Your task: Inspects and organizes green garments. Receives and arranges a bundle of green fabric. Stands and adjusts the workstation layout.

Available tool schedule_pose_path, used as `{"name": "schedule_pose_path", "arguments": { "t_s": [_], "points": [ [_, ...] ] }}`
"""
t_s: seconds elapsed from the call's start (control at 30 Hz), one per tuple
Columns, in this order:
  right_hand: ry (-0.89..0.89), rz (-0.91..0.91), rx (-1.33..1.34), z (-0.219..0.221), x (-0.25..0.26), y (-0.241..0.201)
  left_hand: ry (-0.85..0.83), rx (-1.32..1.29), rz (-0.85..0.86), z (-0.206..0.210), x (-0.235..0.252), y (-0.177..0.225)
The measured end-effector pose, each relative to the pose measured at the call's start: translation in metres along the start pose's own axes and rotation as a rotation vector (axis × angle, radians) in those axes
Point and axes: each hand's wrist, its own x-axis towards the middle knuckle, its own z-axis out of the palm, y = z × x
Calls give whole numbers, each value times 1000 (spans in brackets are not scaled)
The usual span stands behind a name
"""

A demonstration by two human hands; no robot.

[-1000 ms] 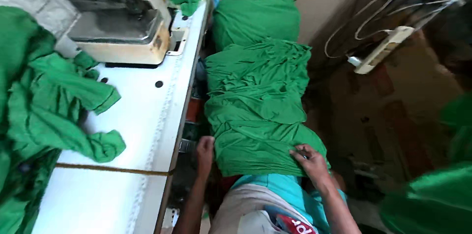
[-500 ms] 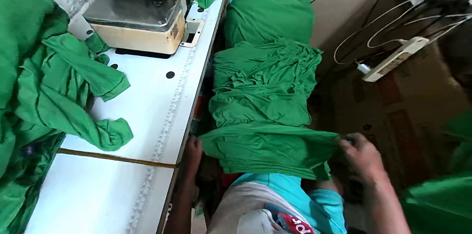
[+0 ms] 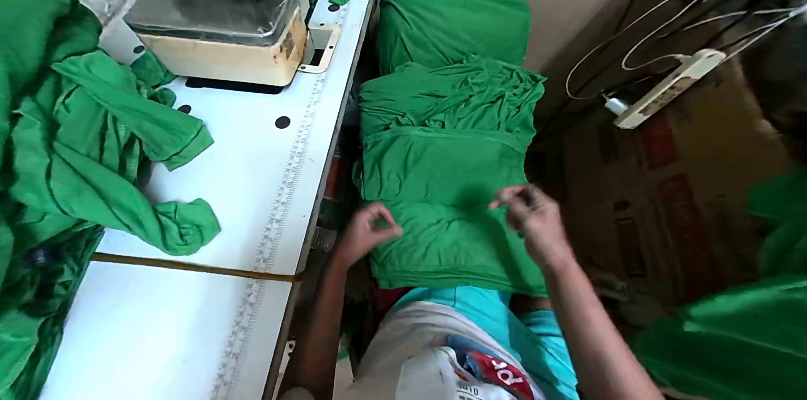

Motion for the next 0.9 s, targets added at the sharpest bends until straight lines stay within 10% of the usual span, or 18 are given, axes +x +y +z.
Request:
{"name": "schedule_pose_path", "arguments": {
  "t_s": [0.1,0.27,0.57,0.7,0.9],
  "points": [
    [-333,-57,-137,43,-32,13,-247,330,-69,30,-30,-4],
    [-572,-113,-579,83,-57,7,-94,335,-102,38,-46,-1],
    [-293,-217,-508,91,-57,5,75,595,34,61,-34,-3],
    [6,-573,-603,84,-63,6,363,716,-178,45,-26,-2],
    [18,-607,-633,75,-65,4,563,598,-376,27,-18,-6]
  ]
}}
